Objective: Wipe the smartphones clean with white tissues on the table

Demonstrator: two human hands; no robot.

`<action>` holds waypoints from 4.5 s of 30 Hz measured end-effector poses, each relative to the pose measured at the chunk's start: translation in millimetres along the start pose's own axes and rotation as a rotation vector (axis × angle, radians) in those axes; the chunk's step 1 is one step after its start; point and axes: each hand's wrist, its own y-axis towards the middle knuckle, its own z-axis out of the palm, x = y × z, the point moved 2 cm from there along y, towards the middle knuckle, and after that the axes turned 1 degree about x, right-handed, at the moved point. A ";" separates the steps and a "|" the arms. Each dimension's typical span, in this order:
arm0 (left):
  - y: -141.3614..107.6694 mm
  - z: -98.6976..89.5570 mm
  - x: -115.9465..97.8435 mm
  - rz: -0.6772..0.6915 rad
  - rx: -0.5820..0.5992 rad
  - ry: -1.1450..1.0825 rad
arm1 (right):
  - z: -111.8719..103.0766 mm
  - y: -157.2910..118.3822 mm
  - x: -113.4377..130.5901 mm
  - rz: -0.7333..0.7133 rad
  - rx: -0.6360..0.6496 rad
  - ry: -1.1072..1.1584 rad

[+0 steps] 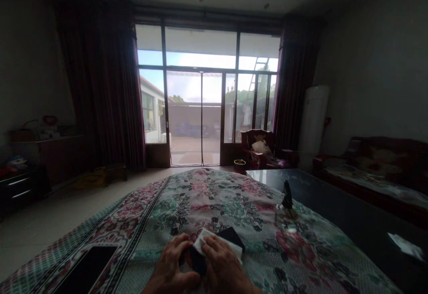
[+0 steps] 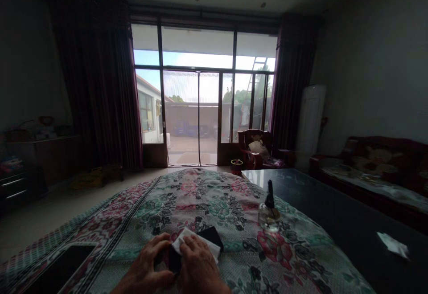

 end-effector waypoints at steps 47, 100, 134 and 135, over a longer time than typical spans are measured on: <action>0.7 2.5 -3.6 -0.021 -0.018 0.007 | -5.7 7.8 -18.5 0.176 -0.112 -0.150; -8.8 -16.1 -15.6 0.062 0.176 0.206 | -17.5 -3.1 -10.8 0.025 -0.161 -0.060; -23.9 -6.6 -33.5 0.005 -0.032 0.199 | -17.0 -9.7 -34.7 0.266 -0.333 -0.036; -23.9 -7.0 -32.9 0.004 -0.031 0.192 | -17.3 -11.6 -34.6 0.261 -0.342 -0.031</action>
